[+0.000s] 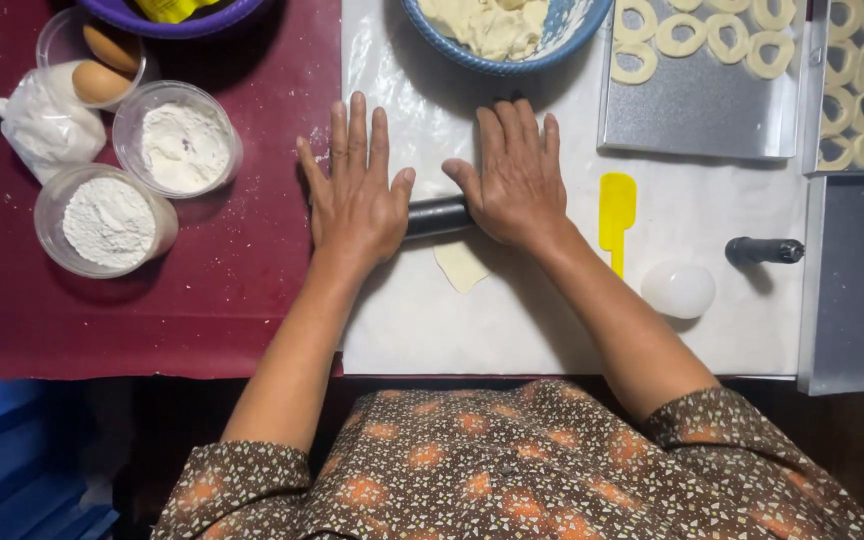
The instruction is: The person is shaping dough into donuts using a rolling pin and circular cutters, then placing them on a tray.
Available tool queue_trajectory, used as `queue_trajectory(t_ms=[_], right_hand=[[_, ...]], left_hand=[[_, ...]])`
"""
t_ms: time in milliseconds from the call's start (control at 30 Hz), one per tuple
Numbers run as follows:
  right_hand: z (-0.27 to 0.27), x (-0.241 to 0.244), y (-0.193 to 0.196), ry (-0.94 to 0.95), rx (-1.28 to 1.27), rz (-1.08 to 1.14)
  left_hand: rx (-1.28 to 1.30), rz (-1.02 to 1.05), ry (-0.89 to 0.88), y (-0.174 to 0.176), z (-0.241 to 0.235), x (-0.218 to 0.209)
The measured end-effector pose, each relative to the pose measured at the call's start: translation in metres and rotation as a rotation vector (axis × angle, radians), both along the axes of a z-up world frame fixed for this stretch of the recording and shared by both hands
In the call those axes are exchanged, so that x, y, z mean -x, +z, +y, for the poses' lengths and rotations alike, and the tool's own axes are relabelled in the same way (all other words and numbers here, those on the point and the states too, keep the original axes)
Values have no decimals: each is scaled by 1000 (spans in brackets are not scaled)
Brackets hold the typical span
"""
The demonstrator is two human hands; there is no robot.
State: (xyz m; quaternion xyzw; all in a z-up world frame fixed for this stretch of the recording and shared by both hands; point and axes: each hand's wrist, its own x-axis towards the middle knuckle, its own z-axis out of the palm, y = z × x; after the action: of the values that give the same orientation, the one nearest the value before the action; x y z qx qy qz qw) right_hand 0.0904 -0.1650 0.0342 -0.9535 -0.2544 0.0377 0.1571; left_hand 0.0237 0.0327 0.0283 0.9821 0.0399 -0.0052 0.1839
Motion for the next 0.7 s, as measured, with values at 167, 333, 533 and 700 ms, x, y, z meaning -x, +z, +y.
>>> queue_trajectory(t_ms=[167,333,533,700], right_hand=[[-28,55,-8,34,43,-70],[-55,102,-16,62,31,-86],[-82,154,-7,111,1,-84],[-91,164,13,169,53,-195]], left_hand=[[-41,-38,34,-12,-30,59],[-51,-79,36,-28,-49,111],[-115,-72,7,-42,-66,162],[-114,-181,-74,-6,-54,154]])
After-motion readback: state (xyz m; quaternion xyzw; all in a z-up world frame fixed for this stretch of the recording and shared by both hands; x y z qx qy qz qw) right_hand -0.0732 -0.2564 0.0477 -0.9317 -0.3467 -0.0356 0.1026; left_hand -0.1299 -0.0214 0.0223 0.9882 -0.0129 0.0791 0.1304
